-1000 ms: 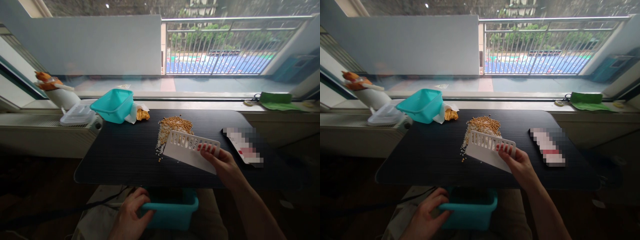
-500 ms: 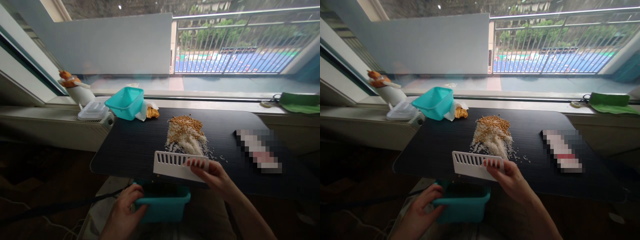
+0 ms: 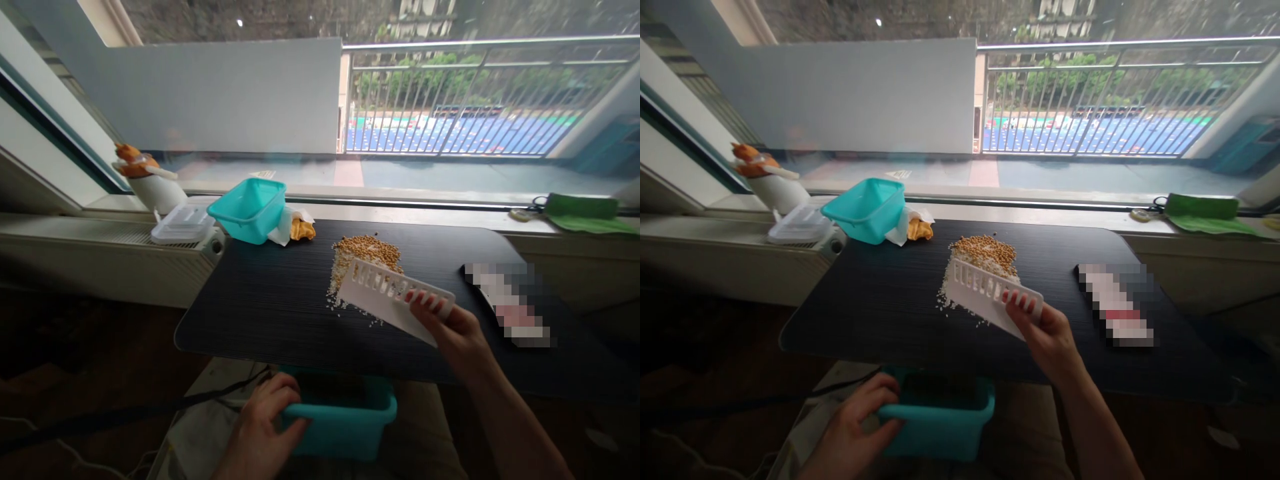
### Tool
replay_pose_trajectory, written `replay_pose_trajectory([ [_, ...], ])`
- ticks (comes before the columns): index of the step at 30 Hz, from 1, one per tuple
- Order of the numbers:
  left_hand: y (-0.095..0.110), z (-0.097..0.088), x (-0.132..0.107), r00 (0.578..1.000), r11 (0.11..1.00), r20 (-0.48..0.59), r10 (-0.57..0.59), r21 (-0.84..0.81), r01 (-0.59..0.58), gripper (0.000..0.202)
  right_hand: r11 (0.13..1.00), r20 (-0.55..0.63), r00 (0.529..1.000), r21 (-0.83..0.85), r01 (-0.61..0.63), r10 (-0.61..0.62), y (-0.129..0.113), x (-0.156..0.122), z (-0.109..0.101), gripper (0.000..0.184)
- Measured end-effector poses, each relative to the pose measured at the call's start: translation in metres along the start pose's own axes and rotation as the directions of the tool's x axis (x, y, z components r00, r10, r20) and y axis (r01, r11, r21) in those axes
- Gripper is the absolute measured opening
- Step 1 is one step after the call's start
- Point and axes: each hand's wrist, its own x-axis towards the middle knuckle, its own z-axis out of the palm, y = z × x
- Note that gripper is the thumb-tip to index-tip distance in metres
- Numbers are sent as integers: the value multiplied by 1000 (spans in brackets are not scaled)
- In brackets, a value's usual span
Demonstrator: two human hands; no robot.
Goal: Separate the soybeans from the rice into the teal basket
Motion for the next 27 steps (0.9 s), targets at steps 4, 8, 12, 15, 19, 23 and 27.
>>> replay_pose_trajectory([
  [4, 6, 5, 1, 999, 1000, 43, 12, -26, -11, 12, 984, -68, 986, -108, 145, -152, 2, 28, -8, 24],
  [8, 5, 9, 1, 997, 999, 70, 16, -38, -13, 12, 974, 7, 985, -146, 172, -173, 0, 40, -6, 26],
  [12, 2, 10, 1, 997, 999, 78, -7, -37, 9, 10, 979, 62, 987, -132, 155, -148, -4, 39, -4, 23],
  [15, 3, 9, 2, 998, 999, 69, 10, -38, -7, 10, 979, 63, 987, -133, 158, -151, -11, 33, -6, 21],
  [19, 5, 10, 4, 997, 999, 78, 19, -45, -16, 11, 978, 48, 988, -143, 154, -149, -17, 25, -9, 21],
  [23, 4, 12, 5, 995, 999, 100, 20, -51, -15, 11, 980, 65, 990, -145, 137, -129, -17, 22, -9, 24],
  [27, 3, 13, 4, 996, 999, 86, 26, -45, -22, 9, 986, 83, 990, -113, 121, -112, -17, 18, -13, 23],
])
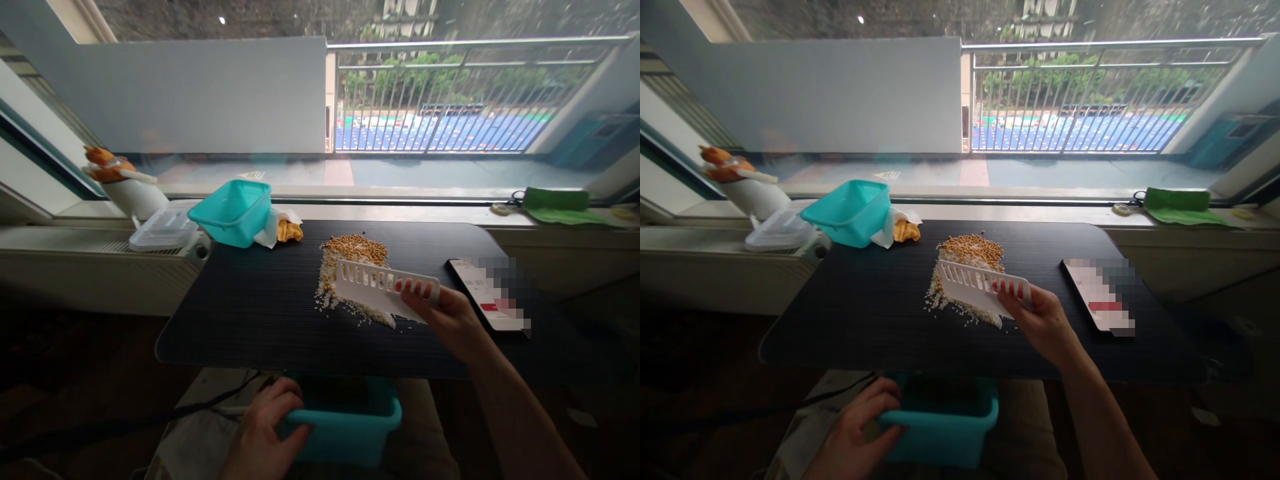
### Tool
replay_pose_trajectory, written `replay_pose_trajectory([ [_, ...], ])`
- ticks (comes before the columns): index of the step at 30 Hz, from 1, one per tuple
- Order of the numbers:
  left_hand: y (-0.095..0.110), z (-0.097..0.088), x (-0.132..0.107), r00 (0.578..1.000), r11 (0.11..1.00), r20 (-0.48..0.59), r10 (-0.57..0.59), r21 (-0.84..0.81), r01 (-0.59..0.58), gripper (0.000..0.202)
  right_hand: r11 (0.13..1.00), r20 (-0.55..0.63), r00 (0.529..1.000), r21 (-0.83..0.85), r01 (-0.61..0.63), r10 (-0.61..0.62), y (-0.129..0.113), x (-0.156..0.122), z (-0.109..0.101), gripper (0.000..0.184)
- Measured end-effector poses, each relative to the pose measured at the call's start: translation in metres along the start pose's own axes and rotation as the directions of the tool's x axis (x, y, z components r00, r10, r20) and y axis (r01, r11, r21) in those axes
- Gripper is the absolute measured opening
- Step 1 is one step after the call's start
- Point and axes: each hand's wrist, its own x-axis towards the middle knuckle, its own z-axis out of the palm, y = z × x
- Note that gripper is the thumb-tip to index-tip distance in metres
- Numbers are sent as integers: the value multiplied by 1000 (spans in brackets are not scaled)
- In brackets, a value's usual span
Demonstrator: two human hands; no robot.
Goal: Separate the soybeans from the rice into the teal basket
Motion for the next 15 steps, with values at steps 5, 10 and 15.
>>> replay_pose_trajectory([
  [5, 0, 0, 0, 1000, 1000, 10, -8, 16, 8, 9, 999, -40, 999, -23, -32, 31, -1, -7, -7, 21],
  [10, 2, -1, 0, 1000, 1000, 23, 0, 24, 0, 11, 998, -19, 998, -26, -54, 54, 2, -14, -12, 19],
  [15, 3, 1, 2, 1000, 1000, 18, 4, 20, -4, 11, 997, -41, 996, 26, -73, 74, 7, -15, -19, 18],
])
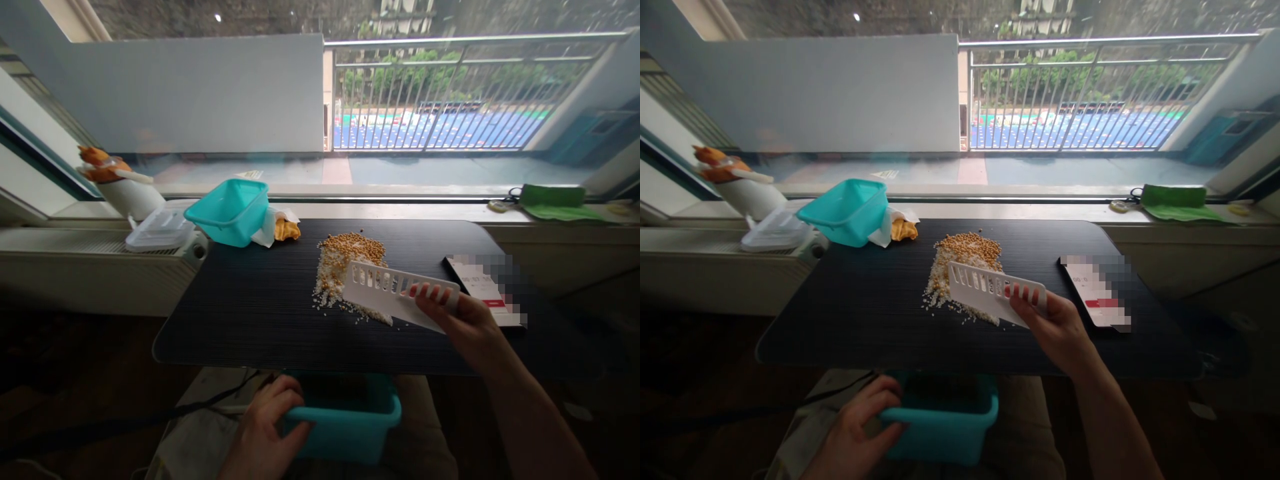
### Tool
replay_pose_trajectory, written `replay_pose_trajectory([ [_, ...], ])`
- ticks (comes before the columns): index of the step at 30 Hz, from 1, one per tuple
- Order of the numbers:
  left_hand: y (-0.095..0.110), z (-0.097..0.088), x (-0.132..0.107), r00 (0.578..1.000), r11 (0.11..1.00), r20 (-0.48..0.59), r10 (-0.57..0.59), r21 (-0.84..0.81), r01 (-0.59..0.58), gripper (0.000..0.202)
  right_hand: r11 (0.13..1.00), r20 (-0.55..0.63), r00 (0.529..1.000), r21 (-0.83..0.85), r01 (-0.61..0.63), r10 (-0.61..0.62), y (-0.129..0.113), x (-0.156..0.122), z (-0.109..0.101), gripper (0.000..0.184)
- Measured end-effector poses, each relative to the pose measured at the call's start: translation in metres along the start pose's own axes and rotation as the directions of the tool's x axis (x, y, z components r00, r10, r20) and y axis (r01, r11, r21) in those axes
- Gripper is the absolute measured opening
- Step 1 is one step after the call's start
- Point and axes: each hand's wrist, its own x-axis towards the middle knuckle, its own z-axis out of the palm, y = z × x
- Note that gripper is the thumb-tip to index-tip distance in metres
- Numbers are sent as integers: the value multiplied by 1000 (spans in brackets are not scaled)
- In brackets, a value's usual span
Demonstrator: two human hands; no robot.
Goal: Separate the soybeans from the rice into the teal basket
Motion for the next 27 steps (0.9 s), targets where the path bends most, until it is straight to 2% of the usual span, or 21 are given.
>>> replay_pose_trajectory([
  [6, 0, 1, 1, 1000, 1000, -1, 6, -6, -6, 11, 999, 51, 998, -18, -32, 32, -1, -3, 1, 21],
  [11, -1, 1, 1, 1000, 1000, -12, 10, 2, -10, 11, 998, -19, 998, -3, -62, 62, -6, -16, 2, 22],
  [15, 0, 2, 2, 1000, 1000, 8, 11, 8, -11, 12, 994, -19, 994, -12, -106, 105, -8, -25, -3, 27],
  [18, 2, 2, 2, 1000, 1000, 17, 20, 2, -20, 12, 984, 48, 983, -16, -178, 179, -10, -35, -10, 29],
  [21, 5, 3, 3, 999, 999, 19, 42, -5, -42, 14, 959, 144, 950, 18, -283, 278, -12, -45, -16, 26],
  [23, 7, 3, 4, 999, 999, 19, 45, -6, -44, 15, 949, 164, 940, 52, -311, 299, -11, -47, -17, 25],
  [25, 9, 3, 5, 999, 999, 25, 39, -9, -39, 14, 953, 115, 954, 92, -289, 278, -9, -44, -14, 25],
  [27, 10, 3, 5, 999, 1000, 34, 27, -12, -26, 13, 965, 18, 974, 135, -225, 224, -4, -35, -9, 25],
])
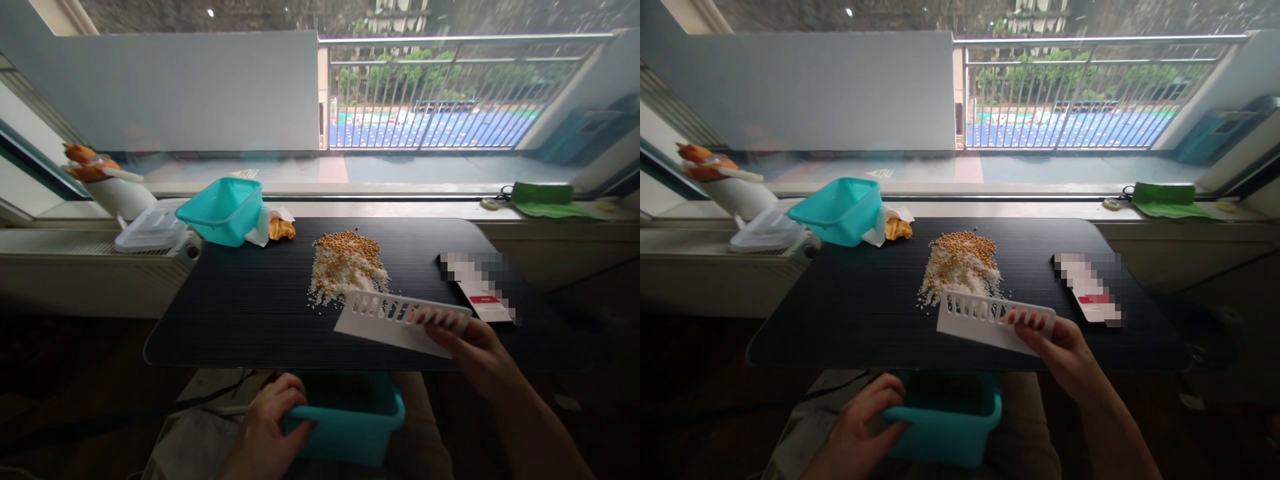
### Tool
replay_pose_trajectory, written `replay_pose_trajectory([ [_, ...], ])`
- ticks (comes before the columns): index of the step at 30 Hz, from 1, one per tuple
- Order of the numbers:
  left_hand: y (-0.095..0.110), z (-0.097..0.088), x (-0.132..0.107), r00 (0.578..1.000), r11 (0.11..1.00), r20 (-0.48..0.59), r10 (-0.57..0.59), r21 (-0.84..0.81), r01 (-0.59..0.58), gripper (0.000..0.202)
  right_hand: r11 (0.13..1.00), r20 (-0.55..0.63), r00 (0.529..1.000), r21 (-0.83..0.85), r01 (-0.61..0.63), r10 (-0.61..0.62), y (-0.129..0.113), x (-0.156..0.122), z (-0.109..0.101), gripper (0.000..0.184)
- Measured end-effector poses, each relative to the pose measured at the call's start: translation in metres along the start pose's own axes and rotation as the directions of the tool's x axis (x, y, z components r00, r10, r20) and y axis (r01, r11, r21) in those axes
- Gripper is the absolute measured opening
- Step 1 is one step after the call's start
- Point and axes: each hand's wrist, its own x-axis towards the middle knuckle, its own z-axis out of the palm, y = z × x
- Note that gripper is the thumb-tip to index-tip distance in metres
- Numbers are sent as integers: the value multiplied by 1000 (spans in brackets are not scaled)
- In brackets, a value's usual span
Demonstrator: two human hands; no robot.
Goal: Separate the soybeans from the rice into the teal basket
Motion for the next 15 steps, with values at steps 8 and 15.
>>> replay_pose_trajectory([
  [8, -1, -1, -2, 1000, 1000, -12, -22, -6, 22, 12, 984, -39, 984, -16, 176, -176, 5, 49, 27, 24],
  [15, -9, -1, -4, 999, 999, -27, -32, -23, 32, 12, 977, 44, 978, -51, 205, -203, 0, 54, 29, 20],
])
